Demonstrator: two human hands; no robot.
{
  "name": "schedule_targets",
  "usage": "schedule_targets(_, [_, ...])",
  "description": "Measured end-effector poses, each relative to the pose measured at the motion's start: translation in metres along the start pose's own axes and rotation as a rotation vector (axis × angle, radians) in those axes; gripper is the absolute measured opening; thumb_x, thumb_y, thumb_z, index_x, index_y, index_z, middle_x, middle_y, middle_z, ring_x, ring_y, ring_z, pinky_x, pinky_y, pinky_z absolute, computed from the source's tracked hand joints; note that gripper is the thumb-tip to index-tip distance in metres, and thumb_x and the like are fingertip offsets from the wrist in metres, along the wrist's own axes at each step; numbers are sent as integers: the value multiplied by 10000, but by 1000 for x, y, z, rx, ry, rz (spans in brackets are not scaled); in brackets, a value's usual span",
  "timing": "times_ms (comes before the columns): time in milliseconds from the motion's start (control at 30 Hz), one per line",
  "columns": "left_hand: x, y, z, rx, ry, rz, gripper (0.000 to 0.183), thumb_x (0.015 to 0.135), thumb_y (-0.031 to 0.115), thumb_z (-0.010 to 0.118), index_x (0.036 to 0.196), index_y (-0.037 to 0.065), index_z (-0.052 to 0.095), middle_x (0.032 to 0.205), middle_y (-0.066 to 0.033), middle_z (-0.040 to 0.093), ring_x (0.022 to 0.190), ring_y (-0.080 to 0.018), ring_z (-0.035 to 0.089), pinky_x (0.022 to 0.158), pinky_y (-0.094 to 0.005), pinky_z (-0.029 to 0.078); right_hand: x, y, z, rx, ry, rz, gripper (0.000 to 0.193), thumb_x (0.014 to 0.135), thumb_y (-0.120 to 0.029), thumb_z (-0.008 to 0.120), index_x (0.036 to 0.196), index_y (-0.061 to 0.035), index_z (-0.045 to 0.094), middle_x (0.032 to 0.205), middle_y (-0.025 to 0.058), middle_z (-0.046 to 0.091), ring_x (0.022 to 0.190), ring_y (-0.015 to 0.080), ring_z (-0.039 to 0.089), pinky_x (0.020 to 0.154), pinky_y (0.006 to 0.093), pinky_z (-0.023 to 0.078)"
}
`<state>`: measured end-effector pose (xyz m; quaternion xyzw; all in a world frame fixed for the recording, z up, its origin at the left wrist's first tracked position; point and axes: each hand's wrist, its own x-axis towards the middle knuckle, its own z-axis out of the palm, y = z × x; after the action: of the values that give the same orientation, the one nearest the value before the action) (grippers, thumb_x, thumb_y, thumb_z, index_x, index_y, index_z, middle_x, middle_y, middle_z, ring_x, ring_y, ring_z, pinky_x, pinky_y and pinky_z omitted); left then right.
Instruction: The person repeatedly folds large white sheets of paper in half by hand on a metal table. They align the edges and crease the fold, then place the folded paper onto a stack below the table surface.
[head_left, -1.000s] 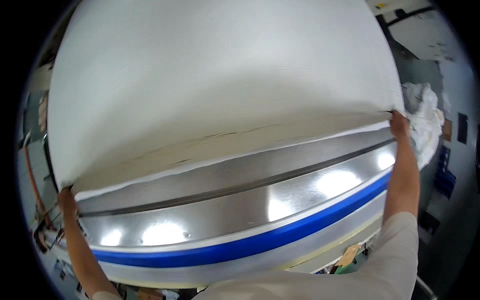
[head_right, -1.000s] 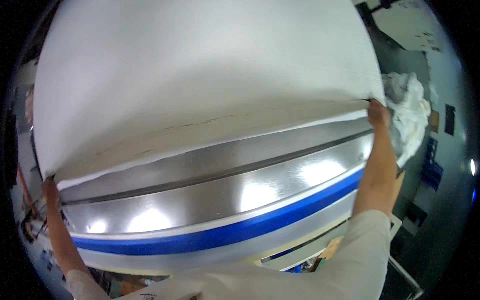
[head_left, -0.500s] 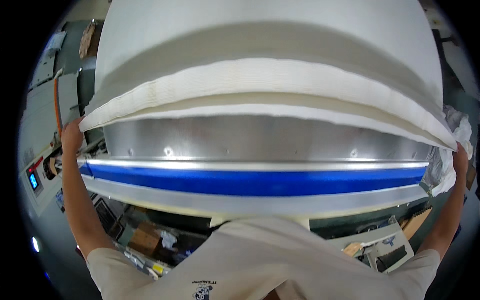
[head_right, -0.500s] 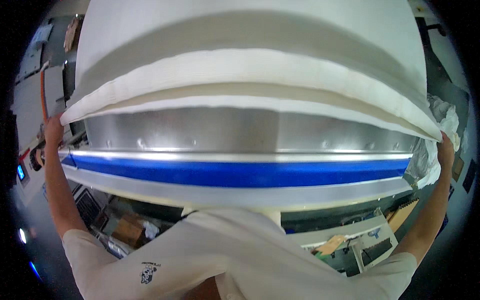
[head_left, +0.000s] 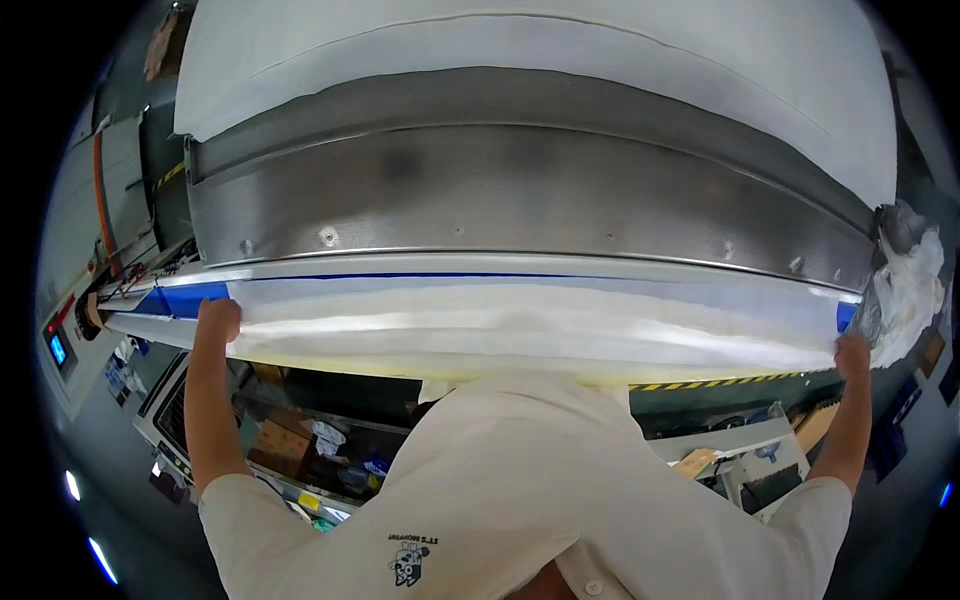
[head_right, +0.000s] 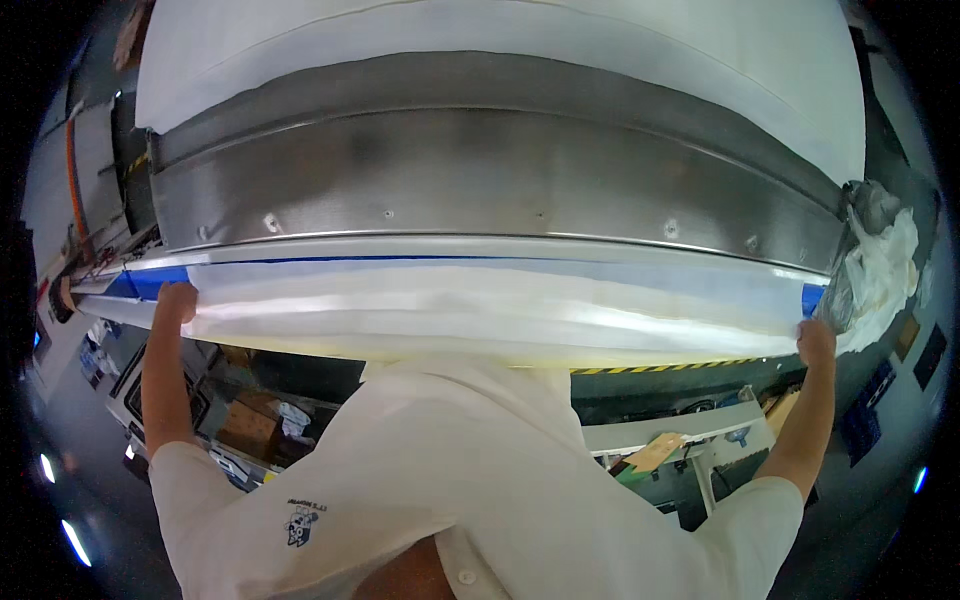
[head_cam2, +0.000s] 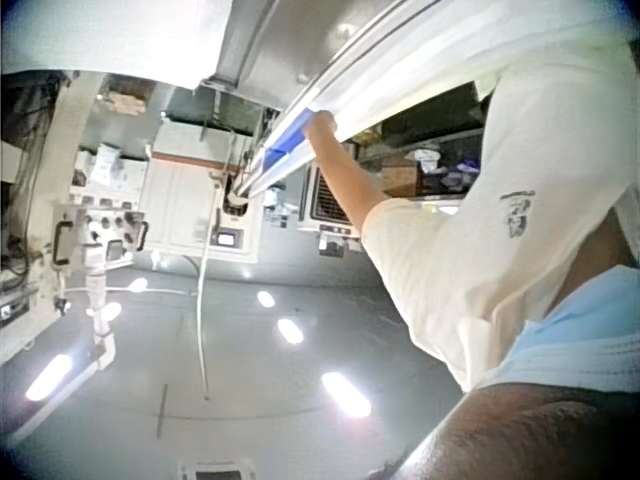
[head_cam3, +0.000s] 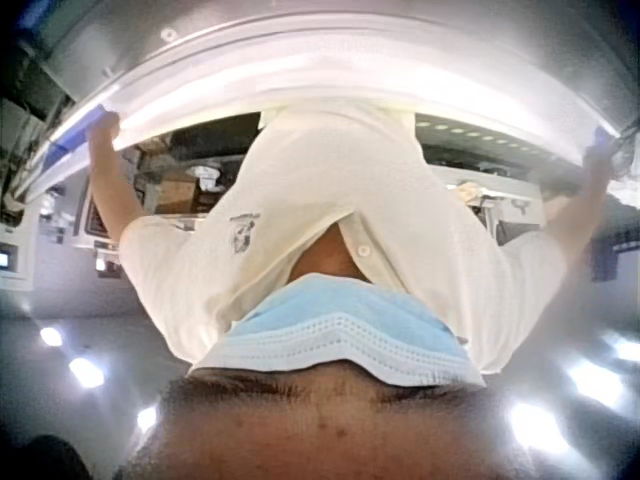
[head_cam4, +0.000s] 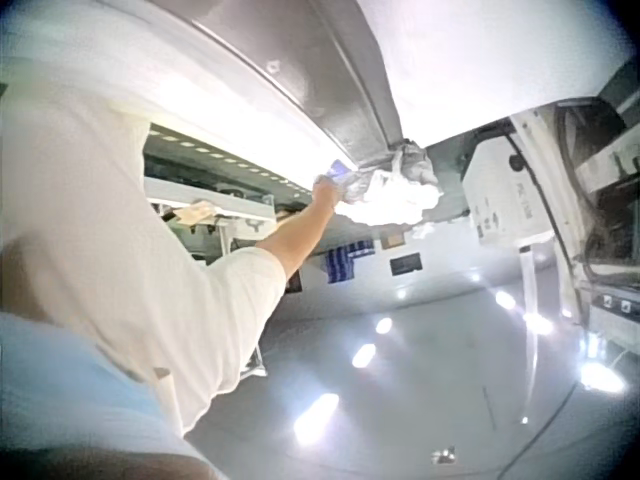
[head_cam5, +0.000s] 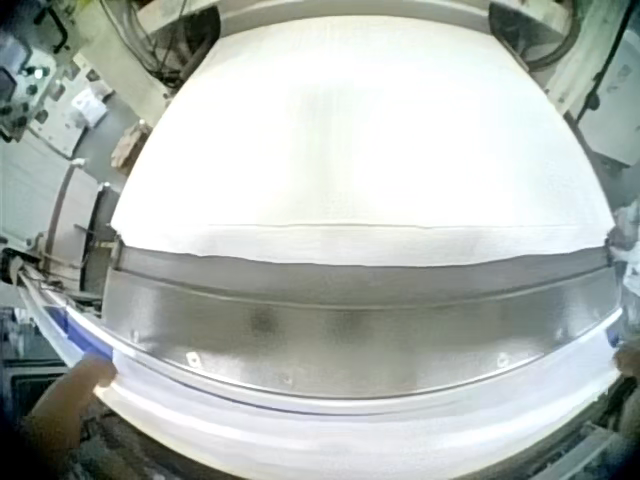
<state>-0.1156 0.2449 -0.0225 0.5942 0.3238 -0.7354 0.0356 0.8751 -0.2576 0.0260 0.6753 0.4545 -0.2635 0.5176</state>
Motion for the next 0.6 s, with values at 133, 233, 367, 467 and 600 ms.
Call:
schedule_targets(133, [13,-1,10,-67,-93,-63,239,815,145,572,1023,117,688,1137,-87,641,1117,-267,571,937,-464,426,11,-19,12,46,29,70,168,813,-152,523,793,-60,661,861,151,639,874,350,593,765,461,484])
schedule_targets(233, [47,-5,43,-237,123,-339,327,914,257,418,1022,116,694,1101,-106,658,1013,-285,626,982,-547,312,25,0,54,-92,7,103,242,890,-209,496,828,-38,657,873,168,625,847,338,597,750,451,473])
schedule_targets(367, [23,-23,16,-605,233,-678,304,921,208,402,1039,102,661,1101,-130,649,1063,-308,606,892,-445,447,25,-6,62,36,-42,79,150,820,-122,534,904,-31,619,916,217,597,879,394,574,769,493,447])
schedule_targets(467, [21,-23,-3,-738,424,-679,306,903,175,426,1141,96,600,1105,-154,637,1073,-327,591,878,-442,479,22,-17,67,148,-1,118,209,777,-121,565,963,-36,612,979,223,606,923,394,578,793,474,463])
schedule_targets(600, [62,-13,31,-949,695,-518,454,751,172,683,1193,138,584,1052,-130,657,930,-309,633,764,-402,500,32,-32,44,291,-261,37,416,644,-202,639,1020,-25,627,1048,219,616,971,376,586,844,425,483])
